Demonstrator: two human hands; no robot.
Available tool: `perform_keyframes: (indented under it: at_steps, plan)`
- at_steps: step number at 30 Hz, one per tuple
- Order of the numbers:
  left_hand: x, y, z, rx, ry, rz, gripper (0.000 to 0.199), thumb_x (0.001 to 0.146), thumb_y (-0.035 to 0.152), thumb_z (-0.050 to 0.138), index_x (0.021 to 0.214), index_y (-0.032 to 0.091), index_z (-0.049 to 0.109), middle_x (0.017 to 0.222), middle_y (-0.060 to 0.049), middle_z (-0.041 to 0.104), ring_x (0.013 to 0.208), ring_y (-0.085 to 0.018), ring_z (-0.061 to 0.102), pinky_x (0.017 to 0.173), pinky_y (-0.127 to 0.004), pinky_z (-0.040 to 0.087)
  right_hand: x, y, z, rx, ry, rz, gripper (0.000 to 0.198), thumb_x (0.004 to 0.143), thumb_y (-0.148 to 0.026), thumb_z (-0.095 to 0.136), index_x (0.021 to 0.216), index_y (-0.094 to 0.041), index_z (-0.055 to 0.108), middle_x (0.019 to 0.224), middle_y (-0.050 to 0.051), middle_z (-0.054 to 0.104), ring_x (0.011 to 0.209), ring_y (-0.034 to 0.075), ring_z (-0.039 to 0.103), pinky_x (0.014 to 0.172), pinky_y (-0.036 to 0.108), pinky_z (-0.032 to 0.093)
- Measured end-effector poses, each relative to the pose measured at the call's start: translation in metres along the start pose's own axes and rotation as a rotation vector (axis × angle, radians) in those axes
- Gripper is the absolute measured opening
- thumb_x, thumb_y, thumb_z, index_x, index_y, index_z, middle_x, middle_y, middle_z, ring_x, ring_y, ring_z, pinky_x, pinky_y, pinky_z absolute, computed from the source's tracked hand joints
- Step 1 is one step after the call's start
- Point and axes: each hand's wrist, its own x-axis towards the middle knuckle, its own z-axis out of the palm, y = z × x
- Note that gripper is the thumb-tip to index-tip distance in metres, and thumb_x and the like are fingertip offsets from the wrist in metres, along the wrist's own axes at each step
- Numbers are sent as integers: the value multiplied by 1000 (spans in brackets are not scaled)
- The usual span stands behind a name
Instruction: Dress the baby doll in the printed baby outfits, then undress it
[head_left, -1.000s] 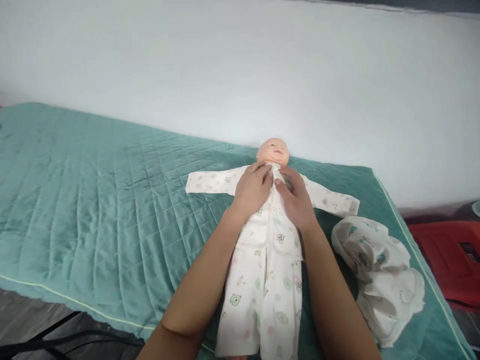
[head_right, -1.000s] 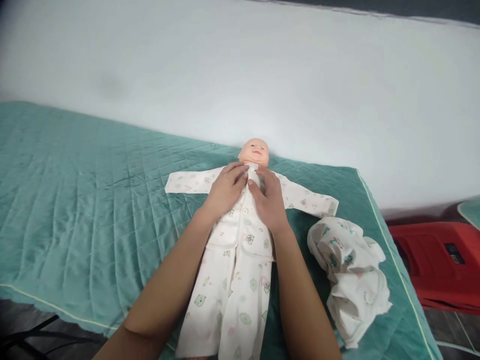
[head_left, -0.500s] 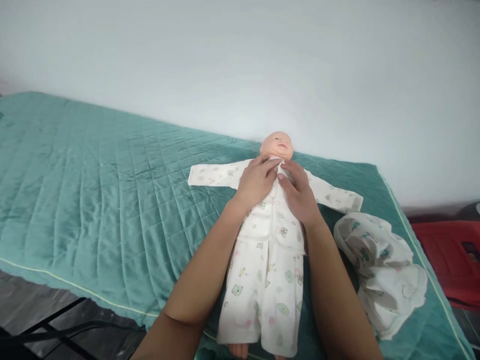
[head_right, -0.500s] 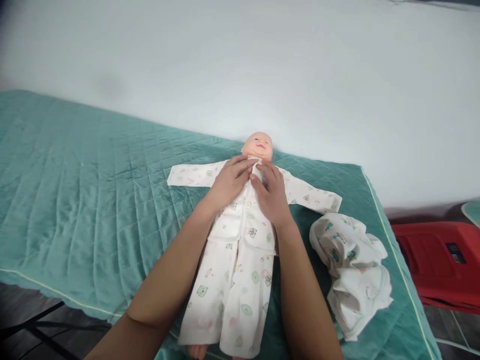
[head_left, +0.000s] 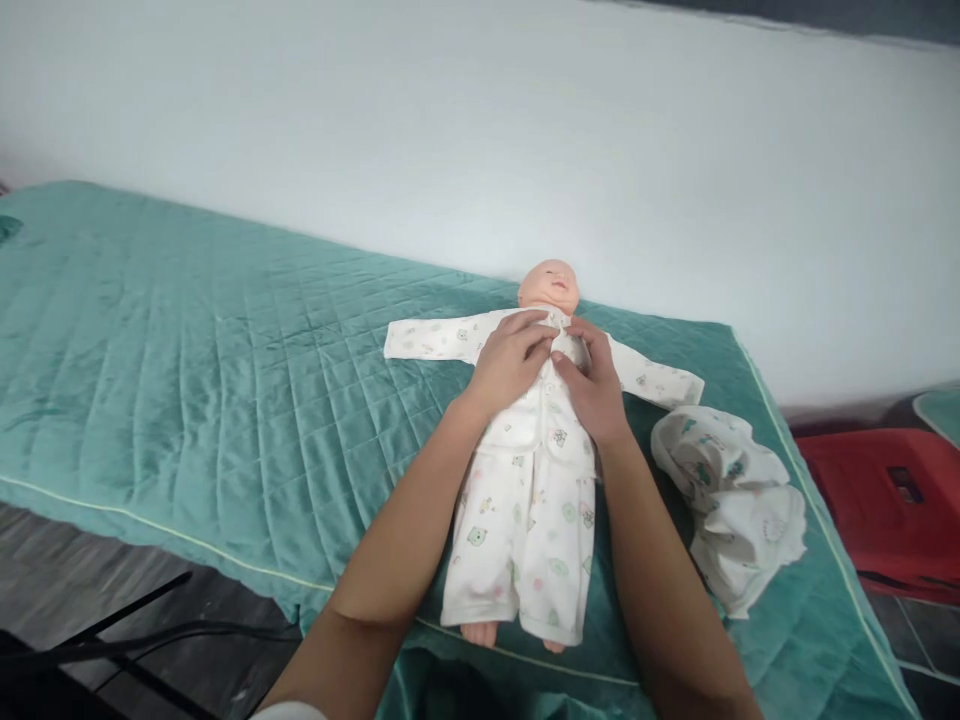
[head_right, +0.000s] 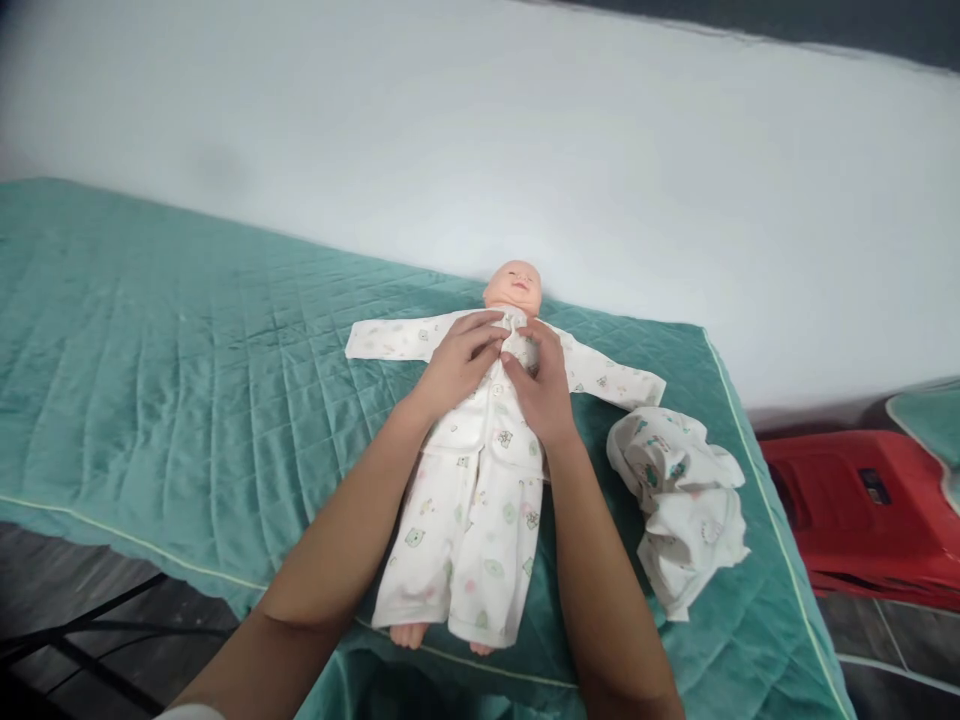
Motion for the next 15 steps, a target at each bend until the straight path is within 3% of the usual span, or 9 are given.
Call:
perform_keyframes:
  at_steps: [5,15]
  plan:
    - [-12,-2,-3,33,-24,37,32,99,33,48,122,24,69,144,-5,59,139,-23,47,120,-43,38,-21,4,-3,19,18,-59,28,91,-33,64,118,-26,59,142,8,52,139,22,46,122,47,31]
    - [0,-7,2,4,62,59,21,96,32,57,105,24,74,130,-4,67,128,-21,56,116,-39,43,-24,5,-4,-70,-15,-45,29,94,-33,60,122,-31,64,146,7,50,140,23,44,121,50,34]
